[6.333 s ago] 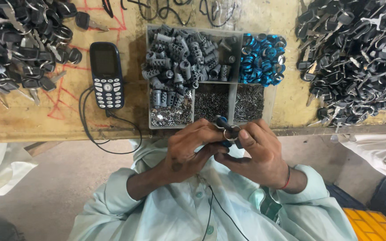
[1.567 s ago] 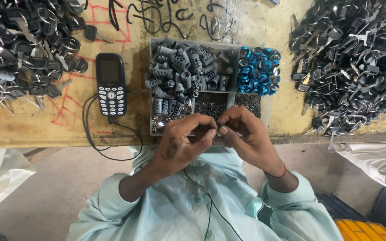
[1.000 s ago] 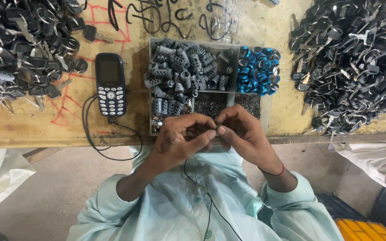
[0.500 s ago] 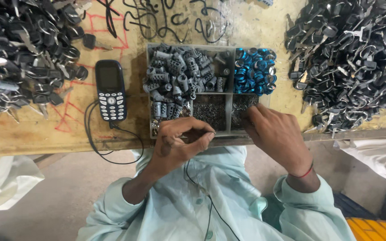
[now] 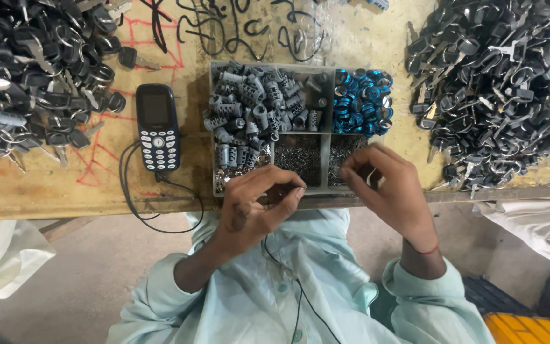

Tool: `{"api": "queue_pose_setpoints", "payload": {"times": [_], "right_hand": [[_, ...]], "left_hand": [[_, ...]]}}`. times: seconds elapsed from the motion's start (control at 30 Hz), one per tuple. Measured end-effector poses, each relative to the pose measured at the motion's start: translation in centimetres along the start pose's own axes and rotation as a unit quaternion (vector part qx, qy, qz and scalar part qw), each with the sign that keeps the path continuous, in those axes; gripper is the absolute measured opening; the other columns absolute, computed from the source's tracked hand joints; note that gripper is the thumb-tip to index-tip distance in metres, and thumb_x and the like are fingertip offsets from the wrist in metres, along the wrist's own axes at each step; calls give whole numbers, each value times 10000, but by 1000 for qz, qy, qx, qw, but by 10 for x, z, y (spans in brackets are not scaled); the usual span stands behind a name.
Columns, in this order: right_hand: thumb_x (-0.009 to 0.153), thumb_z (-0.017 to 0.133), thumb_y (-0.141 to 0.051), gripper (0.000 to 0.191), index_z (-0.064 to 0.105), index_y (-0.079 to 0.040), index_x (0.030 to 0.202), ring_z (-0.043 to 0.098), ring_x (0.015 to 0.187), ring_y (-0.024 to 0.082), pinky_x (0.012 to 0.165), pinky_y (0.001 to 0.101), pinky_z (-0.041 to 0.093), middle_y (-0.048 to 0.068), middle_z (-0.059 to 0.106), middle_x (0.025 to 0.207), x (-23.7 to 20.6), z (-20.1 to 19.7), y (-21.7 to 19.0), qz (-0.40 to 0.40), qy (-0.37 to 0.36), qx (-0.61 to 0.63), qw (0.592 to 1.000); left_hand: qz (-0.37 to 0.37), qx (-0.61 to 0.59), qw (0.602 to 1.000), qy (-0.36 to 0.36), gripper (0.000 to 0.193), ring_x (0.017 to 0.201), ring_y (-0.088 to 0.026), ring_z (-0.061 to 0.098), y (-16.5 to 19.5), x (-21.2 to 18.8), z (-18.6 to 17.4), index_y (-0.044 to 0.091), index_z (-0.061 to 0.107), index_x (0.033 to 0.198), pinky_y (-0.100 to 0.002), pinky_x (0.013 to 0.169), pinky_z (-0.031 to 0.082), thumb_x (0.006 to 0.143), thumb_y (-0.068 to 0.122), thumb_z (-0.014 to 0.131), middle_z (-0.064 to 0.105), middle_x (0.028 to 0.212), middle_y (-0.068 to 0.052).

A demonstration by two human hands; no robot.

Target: The person sits at a workbench assembling keys. They pick a metal key blade, insert it into a gray plastic key head, add a blue cap piece, press the parts together by hand, and place the finished key on the table beside piles of completed keys, repeating the cycle with parts from a compartment tray.

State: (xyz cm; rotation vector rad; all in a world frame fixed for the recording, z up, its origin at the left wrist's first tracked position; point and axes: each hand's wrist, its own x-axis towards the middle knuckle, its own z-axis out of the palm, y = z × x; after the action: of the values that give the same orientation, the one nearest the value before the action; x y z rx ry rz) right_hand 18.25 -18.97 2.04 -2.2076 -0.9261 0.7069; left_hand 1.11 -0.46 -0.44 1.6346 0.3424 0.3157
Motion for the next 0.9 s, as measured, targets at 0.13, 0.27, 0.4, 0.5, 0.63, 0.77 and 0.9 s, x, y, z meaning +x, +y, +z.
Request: {"api": "queue_pose_setpoints", "payload": {"times": [0.13, 0.27, 0.4, 0.5, 0.63, 0.77, 0.9], "right_hand": [[913, 734, -21, 112, 655, -25, 993, 619, 829, 126, 704, 259, 513, 62, 637, 966, -9, 17, -13, -63, -31, 257, 964], [866, 766, -37, 118, 667, -26, 929, 619, 726, 108, 631, 244, 497, 44, 661, 922, -18, 38, -19, -65, 15, 137, 988], [882, 753, -35, 108, 667, -26, 947, 622, 783, 111, 661, 249, 507, 47, 670, 950, -23, 40, -10, -85, 4, 159, 984], [940, 720, -22, 98, 644, -22, 1002, 633, 918, 142, 783, 287, 517, 69, 655, 995, -26, 43, -5, -128, 24, 196, 972], [971, 675, -19, 74, 653, -11, 1041, 610, 852, 132, 683, 280, 537, 95, 627, 1019, -32, 56, 1, -65, 30, 298, 952], [933, 739, 6, 182, 616, -14, 1065, 664, 865, 176, 736, 298, 536, 112, 666, 1003, -38, 69, 3, -191, 152, 145, 959], [827, 775, 48, 220, 675, -42, 1002, 708, 799, 250, 691, 321, 549, 121, 703, 956, -33, 74, 2, -170, 190, -8, 967]], "left_hand": [[-104, -155, 982, -22, 123, 734, -85, 679, -3, -1, 10, 6, 715, 1023, -245, 630, 562, 953, 107, 709, 724, 894, -60], [-187, -305, 932, -57, 172, 753, -109, 704, -11, -1, 12, -28, 697, 1048, -267, 649, 609, 978, 129, 689, 734, 896, -82], [-174, -290, 938, -69, 188, 782, -124, 723, -15, -5, 10, -42, 710, 1060, -289, 647, 641, 959, 117, 709, 734, 938, -95], [-154, -289, 942, -79, 174, 772, -141, 735, -14, -5, 10, -42, 707, 1062, -286, 655, 635, 970, 105, 710, 734, 941, -105], [-140, -300, 940, -76, 165, 824, -140, 746, -10, -5, 9, -34, 698, 1067, -284, 700, 663, 975, 103, 702, 731, 962, -97], [-101, -284, 952, -62, 150, 832, -141, 737, -7, -6, 8, -36, 694, 1059, -273, 709, 646, 979, 90, 704, 699, 1015, -82], [-142, -336, 928, -69, 153, 829, -128, 719, -10, -5, 8, -37, 703, 1041, -264, 679, 628, 966, 97, 708, 686, 1000, -55]]}}
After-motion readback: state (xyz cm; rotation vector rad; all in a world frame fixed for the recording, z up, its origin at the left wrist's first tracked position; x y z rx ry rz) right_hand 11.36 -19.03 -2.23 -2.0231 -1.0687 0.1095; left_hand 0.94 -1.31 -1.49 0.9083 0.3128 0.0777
